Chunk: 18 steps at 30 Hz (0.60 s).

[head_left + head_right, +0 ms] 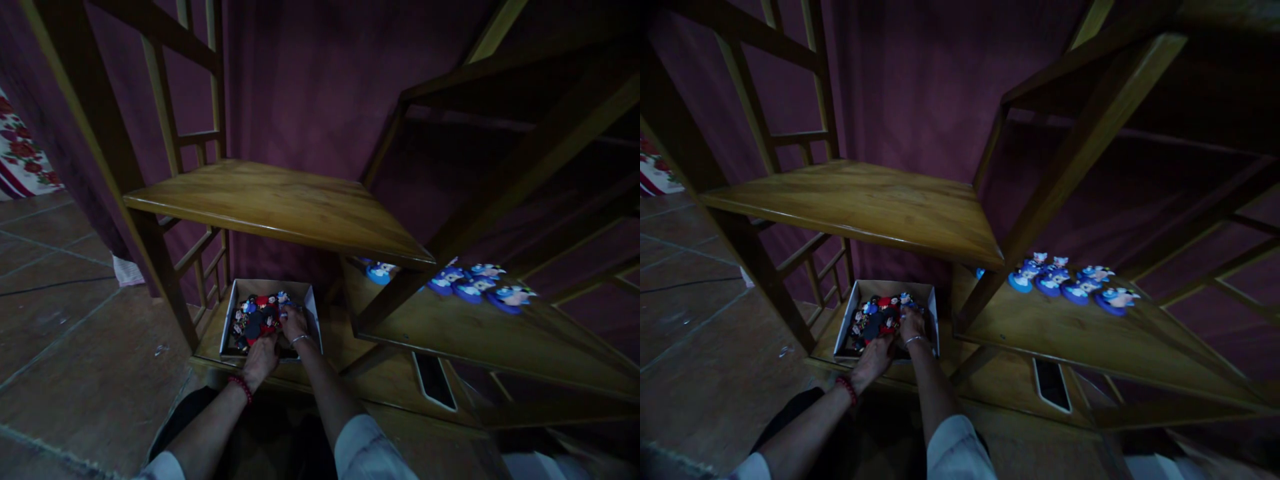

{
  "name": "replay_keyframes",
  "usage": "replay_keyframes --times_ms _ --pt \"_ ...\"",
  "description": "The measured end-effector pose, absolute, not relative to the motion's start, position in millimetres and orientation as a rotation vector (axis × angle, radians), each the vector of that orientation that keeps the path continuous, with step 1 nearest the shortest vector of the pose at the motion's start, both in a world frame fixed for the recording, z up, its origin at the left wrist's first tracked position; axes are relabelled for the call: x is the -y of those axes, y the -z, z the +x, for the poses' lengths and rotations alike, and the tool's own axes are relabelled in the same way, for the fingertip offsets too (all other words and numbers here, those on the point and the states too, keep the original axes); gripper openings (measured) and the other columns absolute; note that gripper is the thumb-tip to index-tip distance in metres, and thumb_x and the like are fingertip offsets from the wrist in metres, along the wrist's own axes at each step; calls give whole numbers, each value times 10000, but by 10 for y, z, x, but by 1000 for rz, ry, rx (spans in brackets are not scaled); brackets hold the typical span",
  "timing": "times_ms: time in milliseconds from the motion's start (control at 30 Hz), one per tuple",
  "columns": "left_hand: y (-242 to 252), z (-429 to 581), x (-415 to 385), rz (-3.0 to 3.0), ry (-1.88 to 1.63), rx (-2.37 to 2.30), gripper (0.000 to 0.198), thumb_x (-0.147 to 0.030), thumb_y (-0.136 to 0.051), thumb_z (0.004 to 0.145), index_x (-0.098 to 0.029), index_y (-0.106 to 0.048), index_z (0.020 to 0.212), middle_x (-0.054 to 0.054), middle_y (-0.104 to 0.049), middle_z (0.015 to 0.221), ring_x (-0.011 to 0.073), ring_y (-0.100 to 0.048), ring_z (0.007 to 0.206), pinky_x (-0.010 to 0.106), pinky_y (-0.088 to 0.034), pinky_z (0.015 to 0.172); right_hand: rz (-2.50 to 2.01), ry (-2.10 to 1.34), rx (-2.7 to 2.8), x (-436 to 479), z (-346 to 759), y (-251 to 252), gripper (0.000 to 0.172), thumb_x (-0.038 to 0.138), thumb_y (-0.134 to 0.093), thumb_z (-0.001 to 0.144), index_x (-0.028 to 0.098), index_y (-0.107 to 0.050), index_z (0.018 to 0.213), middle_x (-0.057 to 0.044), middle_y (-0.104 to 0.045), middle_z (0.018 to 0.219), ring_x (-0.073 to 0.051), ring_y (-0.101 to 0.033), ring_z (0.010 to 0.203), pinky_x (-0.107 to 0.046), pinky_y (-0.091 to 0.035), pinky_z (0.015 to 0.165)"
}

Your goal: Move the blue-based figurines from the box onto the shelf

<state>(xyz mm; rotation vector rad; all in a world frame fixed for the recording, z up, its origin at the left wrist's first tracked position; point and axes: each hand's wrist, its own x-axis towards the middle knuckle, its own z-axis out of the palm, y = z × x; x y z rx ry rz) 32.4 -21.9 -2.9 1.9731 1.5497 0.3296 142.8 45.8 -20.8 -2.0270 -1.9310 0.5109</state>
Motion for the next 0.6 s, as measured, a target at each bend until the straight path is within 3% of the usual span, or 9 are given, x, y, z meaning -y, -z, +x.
replay_keyframes --times_ms 133,267,600 --pt "15 329 220 1954 -329 -1542 270 -132 -358 784 -162 -545 975 80 -618 997 150 -573 916 220 -412 775 -2074 -538 1907 -470 1434 196 153 141 -479 717 183 -623 750 -49 -647 804 -151 -572 777 -223 -391 683" --pt "-17 313 220 1943 -348 -1521 290 -117 -360 777 -171 -544 995 70 -620 999 145 -568 935 210 -413 773 -2168 -570 1805 -477 1439 228 149 153 -500 695 153 -606 800 -76 -648 850 -163 -585 795 -224 -403 677" --pt "-13 330 212 1925 -377 -1566 300 -104 -365 767 -179 -559 984 55 -635 972 143 -579 908 211 -413 759 -2165 -766 1644 -392 1529 234 512 193 -594 585 208 -522 1092 -21 -659 851 -153 -596 782 -220 -435 688"
